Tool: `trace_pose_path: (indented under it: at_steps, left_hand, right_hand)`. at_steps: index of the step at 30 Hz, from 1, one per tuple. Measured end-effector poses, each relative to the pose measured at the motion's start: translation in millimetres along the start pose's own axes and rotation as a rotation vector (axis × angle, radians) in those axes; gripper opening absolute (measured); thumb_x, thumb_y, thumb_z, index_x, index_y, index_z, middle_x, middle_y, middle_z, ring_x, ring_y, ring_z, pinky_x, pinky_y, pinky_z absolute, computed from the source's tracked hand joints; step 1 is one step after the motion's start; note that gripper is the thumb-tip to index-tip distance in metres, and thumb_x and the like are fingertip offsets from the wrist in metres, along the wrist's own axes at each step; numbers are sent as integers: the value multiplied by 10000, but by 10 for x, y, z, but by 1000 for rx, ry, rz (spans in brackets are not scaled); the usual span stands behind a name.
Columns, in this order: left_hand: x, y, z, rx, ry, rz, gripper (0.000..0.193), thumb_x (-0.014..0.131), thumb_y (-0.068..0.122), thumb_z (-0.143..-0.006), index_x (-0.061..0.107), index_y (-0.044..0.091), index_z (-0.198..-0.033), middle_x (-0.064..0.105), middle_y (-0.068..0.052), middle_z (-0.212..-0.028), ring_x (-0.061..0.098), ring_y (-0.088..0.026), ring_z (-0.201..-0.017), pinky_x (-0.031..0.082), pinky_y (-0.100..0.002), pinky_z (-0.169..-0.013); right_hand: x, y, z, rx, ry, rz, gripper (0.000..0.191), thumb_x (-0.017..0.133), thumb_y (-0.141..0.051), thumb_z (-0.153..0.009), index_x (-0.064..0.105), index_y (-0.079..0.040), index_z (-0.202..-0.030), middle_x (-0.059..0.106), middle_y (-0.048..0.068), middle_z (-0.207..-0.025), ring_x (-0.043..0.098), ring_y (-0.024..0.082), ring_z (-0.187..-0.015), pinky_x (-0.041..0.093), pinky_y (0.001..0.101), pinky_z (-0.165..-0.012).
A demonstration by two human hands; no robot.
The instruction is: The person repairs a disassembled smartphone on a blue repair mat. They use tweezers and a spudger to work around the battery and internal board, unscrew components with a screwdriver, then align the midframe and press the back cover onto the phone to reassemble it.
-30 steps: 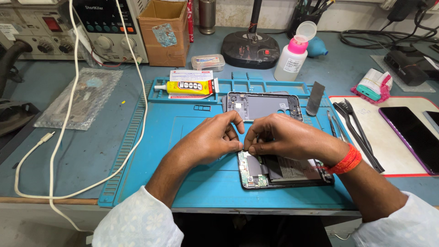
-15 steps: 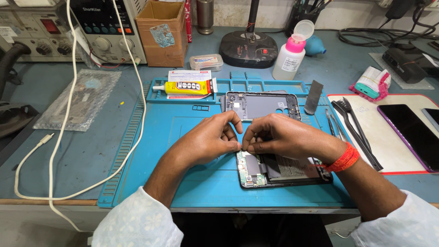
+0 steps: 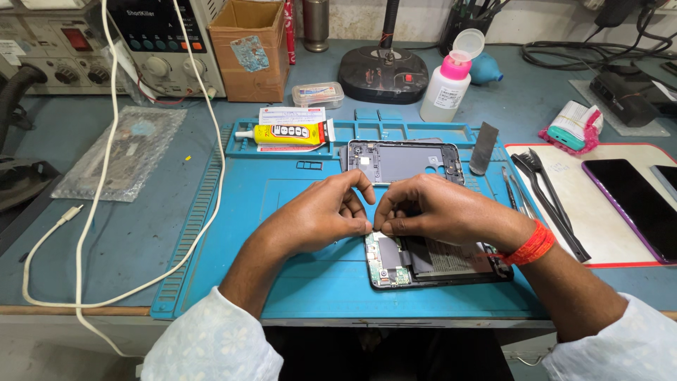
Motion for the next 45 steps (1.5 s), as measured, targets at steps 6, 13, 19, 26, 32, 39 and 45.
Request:
trace_pose_path:
  at_steps: [6,13,19,26,32,39,45]
  left_hand:
    - [1,5,13,-59,-16,-11,395,759,115,-742,588,75,-1096,734,-49,-777,699,-130,-733,544,-298,-677]
    - [3,11,3,-57,35,-23,361,758,116,-739,610,63,-1064,713,-45,-751,690,-116,-708,546,-288,-654]
    - [3,-5,0,-46,44,-2,329,723,103,-754,616,57,-1062,714,-44,-742,685,-115,-700,539,-286,-646]
    - [-9,-13,1,-70,30,-18,333,716,102,-778,624,69,-1097,724,-43,-783,704,-119,-739,559,-285,-686]
    - [-2,2,8,-61,-4,14,362,726,79,-768,612,67,-1112,733,-48,-800,716,-123,-764,567,-285,-710]
    - [4,0,8,-74,-2,29,363,725,90,-768,596,76,-1107,757,-47,-801,718,-120,-765,562,-290,-719]
    - [-3,29,34,-61,13,3,336,749,112,-766,614,67,-1070,736,-62,-782,695,-126,-745,547,-299,-690]
  right_hand:
    - [8,6,12,15,8,2,177,757,-195,-850,788,-90,-989,763,6,-783,625,80,-680,547,286,-631]
    - [15,14,13,-15,25,11,183,760,-195,-847,786,-100,-1001,789,6,-831,672,96,-721,567,294,-672]
    - [6,-70,45,-102,89,53,201,766,-213,-828,792,-98,-990,799,25,-839,708,122,-723,567,307,-684]
    - [26,-113,10,-1,142,113,263,778,-293,-824,778,-56,-938,747,79,-732,656,155,-624,538,344,-608]
    - [32,-100,7,3,120,71,247,769,-275,-826,793,-66,-955,750,80,-726,647,151,-633,539,338,-615]
    - [13,-94,56,-66,124,4,207,739,-210,-858,784,-83,-1014,809,38,-847,737,119,-754,592,315,-717]
    - [-54,-113,224,-249,274,140,221,745,-167,-838,769,-63,-1032,775,70,-941,734,182,-840,573,336,-759]
Point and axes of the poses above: each hand's wrist, its own z-axis away from the middle knuckle, its own x-axis out of the palm, y = z × x, the point moved 5 cm from there along -z, towards the middle knuckle
